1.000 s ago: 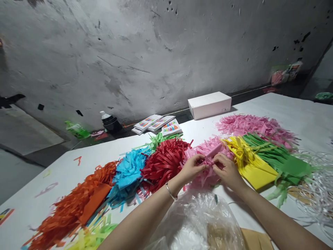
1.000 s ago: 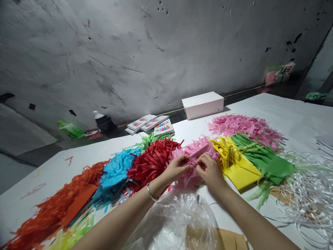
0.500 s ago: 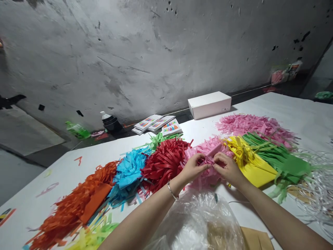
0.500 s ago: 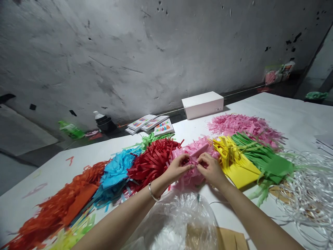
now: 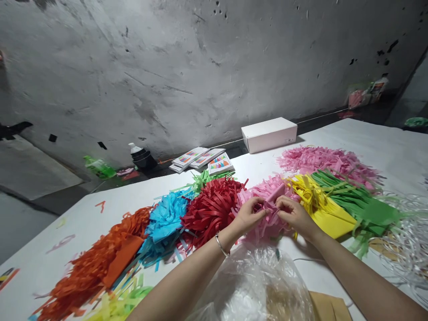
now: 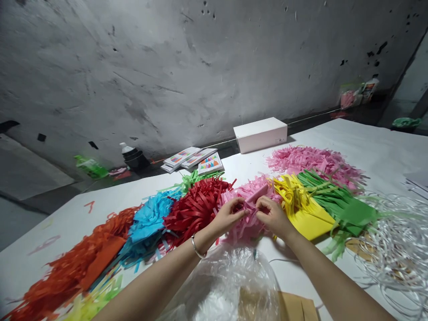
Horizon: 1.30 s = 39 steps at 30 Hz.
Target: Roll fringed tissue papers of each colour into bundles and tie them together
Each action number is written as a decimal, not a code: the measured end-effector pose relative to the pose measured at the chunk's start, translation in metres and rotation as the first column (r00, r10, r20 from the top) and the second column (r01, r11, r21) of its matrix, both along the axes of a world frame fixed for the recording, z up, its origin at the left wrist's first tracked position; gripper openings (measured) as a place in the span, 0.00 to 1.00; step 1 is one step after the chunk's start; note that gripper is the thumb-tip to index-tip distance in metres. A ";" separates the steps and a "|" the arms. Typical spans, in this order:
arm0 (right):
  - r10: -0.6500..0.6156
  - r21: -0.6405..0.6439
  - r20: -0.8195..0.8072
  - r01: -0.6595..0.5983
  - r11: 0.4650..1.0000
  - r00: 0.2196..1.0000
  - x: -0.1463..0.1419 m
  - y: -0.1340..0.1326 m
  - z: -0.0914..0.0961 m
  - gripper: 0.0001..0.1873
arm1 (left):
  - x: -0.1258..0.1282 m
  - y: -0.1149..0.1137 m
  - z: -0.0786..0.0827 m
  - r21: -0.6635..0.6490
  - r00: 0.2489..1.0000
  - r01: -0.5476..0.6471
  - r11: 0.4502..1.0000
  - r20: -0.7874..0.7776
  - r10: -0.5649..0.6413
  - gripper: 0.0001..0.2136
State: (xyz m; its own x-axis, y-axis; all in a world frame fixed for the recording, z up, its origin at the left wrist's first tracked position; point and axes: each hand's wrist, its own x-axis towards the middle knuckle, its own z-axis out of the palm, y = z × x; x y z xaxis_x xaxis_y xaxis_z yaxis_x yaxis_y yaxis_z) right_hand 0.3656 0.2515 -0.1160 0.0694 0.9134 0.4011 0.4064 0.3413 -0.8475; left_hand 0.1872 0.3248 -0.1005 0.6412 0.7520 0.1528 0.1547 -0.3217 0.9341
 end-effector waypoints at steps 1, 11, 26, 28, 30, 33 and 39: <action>0.001 0.001 0.009 -0.001 1.000 1.000 0.000 0.000 0.001 0.04 | 0.000 -0.001 0.001 0.010 1.000 0.005 1.000 -0.003 -0.005 0.13; -0.134 0.084 0.231 0.117 0.990 0.964 0.000 -0.006 0.016 0.07 | 0.009 -0.005 0.008 0.286 0.990 -0.102 0.953 -0.066 0.126 0.07; -0.356 0.267 0.508 0.249 0.931 0.784 -0.031 -0.023 0.023 0.23 | 0.018 -0.015 0.025 0.685 0.946 0.108 0.720 -0.294 0.139 0.13; -0.315 0.248 0.499 0.215 0.945 0.807 -0.024 -0.020 0.025 0.21 | 0.016 -0.012 0.024 0.710 0.940 0.134 0.691 -0.312 0.138 0.13; -0.268 0.226 0.488 0.177 0.958 0.830 -0.017 -0.018 0.028 0.18 | 0.014 -0.010 0.024 0.732 0.934 0.157 0.663 -0.328 0.140 0.14; -0.214 0.200 0.474 0.132 0.971 0.854 -0.008 -0.015 0.032 0.14 | 0.010 -0.008 0.024 0.757 0.928 0.194 0.624 -0.348 0.133 0.15; -0.188 0.186 0.518 0.105 0.977 0.835 -0.002 -0.017 0.038 0.14 | 0.009 -0.009 0.027 0.799 0.916 0.244 0.550 -0.375 0.139 0.16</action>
State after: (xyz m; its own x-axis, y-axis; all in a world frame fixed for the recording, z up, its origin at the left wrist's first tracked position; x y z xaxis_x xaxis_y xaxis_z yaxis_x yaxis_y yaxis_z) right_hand 0.3635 0.2347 -0.0781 -0.0635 0.8387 0.5409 0.8333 0.3428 -0.4337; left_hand 0.1957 0.3161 -0.0737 0.8197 0.3762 0.4318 0.3594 -0.9250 0.1237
